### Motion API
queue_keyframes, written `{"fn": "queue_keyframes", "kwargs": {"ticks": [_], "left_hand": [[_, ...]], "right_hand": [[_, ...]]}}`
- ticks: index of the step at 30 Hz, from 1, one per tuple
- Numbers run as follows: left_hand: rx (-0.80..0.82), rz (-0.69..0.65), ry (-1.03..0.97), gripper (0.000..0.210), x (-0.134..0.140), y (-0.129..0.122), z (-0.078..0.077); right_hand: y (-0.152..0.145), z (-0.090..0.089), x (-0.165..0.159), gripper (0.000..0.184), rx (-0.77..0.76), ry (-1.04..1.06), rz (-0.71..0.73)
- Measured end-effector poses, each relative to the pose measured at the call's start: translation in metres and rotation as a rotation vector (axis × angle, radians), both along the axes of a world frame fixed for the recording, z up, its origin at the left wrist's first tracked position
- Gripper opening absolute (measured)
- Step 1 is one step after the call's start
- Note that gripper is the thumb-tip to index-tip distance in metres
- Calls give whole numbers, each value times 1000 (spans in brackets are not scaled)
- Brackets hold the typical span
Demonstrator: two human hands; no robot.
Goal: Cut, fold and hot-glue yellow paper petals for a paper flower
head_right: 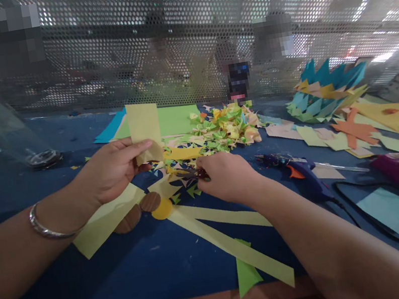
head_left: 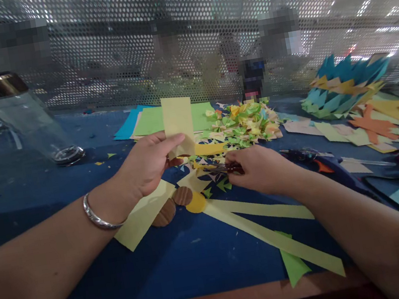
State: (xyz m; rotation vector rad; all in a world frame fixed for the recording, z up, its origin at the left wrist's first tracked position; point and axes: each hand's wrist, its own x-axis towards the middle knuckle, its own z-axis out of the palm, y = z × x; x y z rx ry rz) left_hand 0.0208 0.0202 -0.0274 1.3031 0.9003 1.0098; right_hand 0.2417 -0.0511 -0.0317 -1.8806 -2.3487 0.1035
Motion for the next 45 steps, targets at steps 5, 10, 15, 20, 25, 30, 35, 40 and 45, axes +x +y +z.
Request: {"fn": "queue_keyframes", "kwargs": {"ticks": [5, 10, 15, 20, 25, 30, 35, 40, 45], "left_hand": [[-6, 13, -22, 11, -1, 4, -1], [-33, 10, -53, 10, -3, 11, -2], [-11, -11, -50, 17, -5, 13, -1], [47, 90, -102, 9, -10, 22, -2], [162, 419, -161, 8, -15, 28, 9], [185, 553, -128, 11, -23, 40, 9], [228, 471, -7, 15, -27, 55, -10], [252, 442, 2, 15, -25, 56, -16], [253, 393, -4, 14, -23, 51, -15]], "right_hand": [[-13, 2, -20, 16, 53, 181, 95], [-27, -7, -45, 29, 11, 170, 315], [-27, -14, -49, 22, 26, 86, 394], [-26, -13, -44, 19, 49, 67, 448], [-25, -2, -32, 11, -44, 132, 323], [-20, 5, -21, 16, -107, 253, 284], [-15, 2, -33, 16, -68, 342, 269], [-14, 6, -67, 24, -53, 222, 383], [-10, 5, -94, 52, 15, 21, 428]]}}
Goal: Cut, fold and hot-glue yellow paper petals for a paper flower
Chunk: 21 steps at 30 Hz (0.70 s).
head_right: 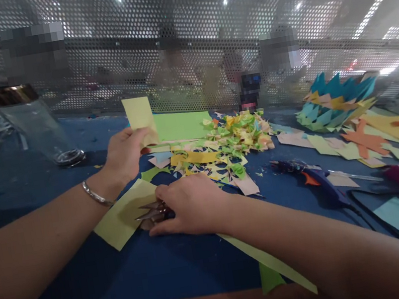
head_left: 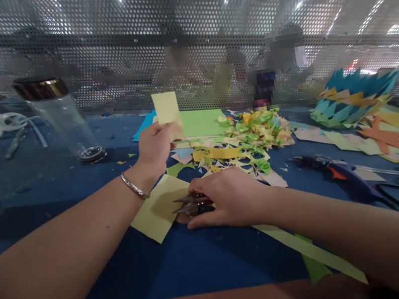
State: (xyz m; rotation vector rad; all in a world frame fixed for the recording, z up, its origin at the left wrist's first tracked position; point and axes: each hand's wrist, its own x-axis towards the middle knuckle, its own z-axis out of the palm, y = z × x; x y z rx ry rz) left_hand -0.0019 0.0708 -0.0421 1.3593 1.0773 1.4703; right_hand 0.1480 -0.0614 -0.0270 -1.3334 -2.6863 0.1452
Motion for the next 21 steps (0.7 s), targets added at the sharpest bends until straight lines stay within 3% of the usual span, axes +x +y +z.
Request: {"fn": "queue_keyframes", "kwargs": {"ticks": [7, 14, 21], "left_hand": [[-32, -78, 20, 17, 4, -5, -7], [-80, -177, 77, 18, 9, -9, -17], [-121, -241, 35, 18, 13, -19, -5]], "right_hand": [[0, 0, -6, 46, -23, 0, -59], [-2, 5, 23, 43, -44, 59, -147], [2, 4, 57, 49, 76, 192, -355]]}}
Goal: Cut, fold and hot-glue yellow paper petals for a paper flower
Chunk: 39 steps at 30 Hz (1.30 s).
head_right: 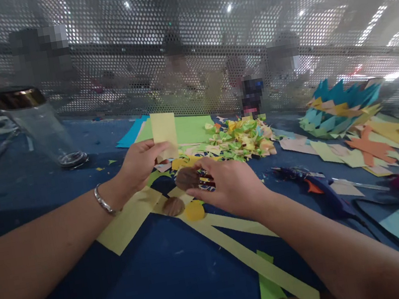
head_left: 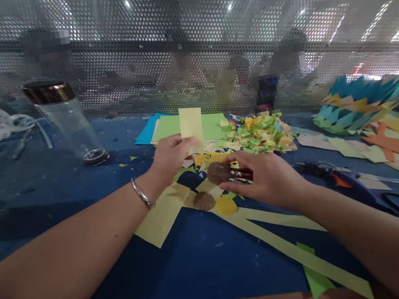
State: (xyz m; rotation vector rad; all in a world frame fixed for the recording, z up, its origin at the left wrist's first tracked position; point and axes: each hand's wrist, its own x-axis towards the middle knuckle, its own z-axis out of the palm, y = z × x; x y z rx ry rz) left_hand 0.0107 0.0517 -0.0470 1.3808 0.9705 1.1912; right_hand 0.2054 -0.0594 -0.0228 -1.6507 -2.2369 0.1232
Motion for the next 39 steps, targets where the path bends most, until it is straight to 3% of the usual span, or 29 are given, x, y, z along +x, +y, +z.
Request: {"fn": "queue_keyframes", "kwargs": {"ticks": [5, 9, 14, 18, 24, 33, 39], "left_hand": [[-151, -273, -25, 18, 12, -27, 13], [-252, -418, -104, 19, 20, -42, 16], [-421, -400, -267, 17, 23, -45, 17], [-446, -395, -296, 21, 25, -50, 18], [-439, -396, -391, 23, 29, -60, 18], [-322, -424, -274, 14, 31, -67, 24], [-309, -510, -245, 19, 27, -61, 16]], "right_hand": [[7, -4, 16, 51, 212, 107, -89], [8, -6, 21, 52, 276, 99, -87], [5, -6, 21, 50, 292, 91, -89], [4, -6, 19, 49, 284, 89, -103], [0, -4, 17, 47, 300, 84, -119], [1, -4, 19, 52, 299, 94, -125], [1, -3, 21, 53, 237, 139, 1]]}}
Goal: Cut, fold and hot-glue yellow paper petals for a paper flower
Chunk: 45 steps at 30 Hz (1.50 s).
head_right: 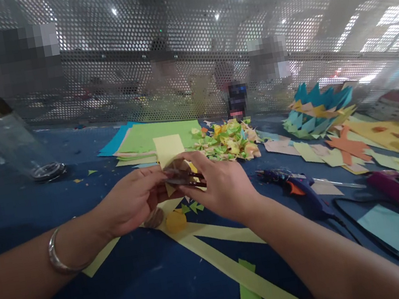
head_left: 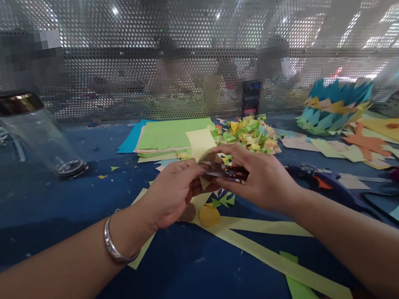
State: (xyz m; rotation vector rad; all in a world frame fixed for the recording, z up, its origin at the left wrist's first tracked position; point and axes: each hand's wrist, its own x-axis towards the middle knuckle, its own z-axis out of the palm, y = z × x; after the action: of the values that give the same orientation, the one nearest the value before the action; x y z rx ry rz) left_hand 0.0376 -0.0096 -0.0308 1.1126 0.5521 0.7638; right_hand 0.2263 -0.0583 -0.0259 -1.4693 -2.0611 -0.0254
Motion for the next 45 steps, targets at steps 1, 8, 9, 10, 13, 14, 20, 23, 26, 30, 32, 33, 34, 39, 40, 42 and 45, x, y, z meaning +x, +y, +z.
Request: {"fn": "queue_keyframes", "kwargs": {"ticks": [1, 8, 9, 10, 13, 14, 20, 23, 26, 30, 32, 33, 34, 39, 40, 42, 45], "left_hand": [[-1, 7, -1, 21, 0, 0, 0], [-14, 37, 5, 19, 1, -2, 1], [-12, 35, 2, 18, 1, -1, 0], [-1, 31, -1, 19, 1, 0, 0], [61, 5, -3, 20, 1, 1, -1], [83, -8, 3, 19, 1, 0, 0], [177, -35, 49, 20, -1, -1, 3], [241, -35, 46, 23, -3, 0, 4], [303, -42, 65, 26, -4, 1, 4], [297, -17, 68, 25, -2, -3, 3], [238, 17, 47, 26, -1, -6, 2], [207, 34, 50, 28, -1, -7, 2], [186, 47, 57, 28, -1, -8, 2], [195, 115, 88, 27, -3, -6, 4], [201, 133, 95, 27, -4, -5, 5], [209, 161, 107, 28, -5, -3, 6], [218, 178, 103, 29, -6, -1, 6]], "right_hand": [[0, 0, 0, 52, -13, 11, 13], [0, 0, 0, 45, -41, 227, 55], [1, 0, 1, 42, -35, 274, 56], [2, -1, 1, 38, -26, 320, 53], [6, -2, 4, 30, -30, 436, 44], [8, -3, 5, 29, -46, 469, 50], [13, -5, 5, 27, -161, 669, 161], [12, -5, 3, 28, -198, 789, 148], [11, -6, 2, 29, -236, 837, 167], [10, -5, 0, 27, -231, 840, 198], [8, -5, -1, 25, -206, 817, 196], [8, -5, -2, 25, -196, 800, 195], [8, -5, -2, 26, -190, 782, 192], [7, -5, -3, 32, -269, 854, 189], [7, -4, -3, 35, -294, 894, 198], [8, -4, -2, 41, -336, 946, 207], [9, -5, -1, 46, -363, 913, 171]]}}
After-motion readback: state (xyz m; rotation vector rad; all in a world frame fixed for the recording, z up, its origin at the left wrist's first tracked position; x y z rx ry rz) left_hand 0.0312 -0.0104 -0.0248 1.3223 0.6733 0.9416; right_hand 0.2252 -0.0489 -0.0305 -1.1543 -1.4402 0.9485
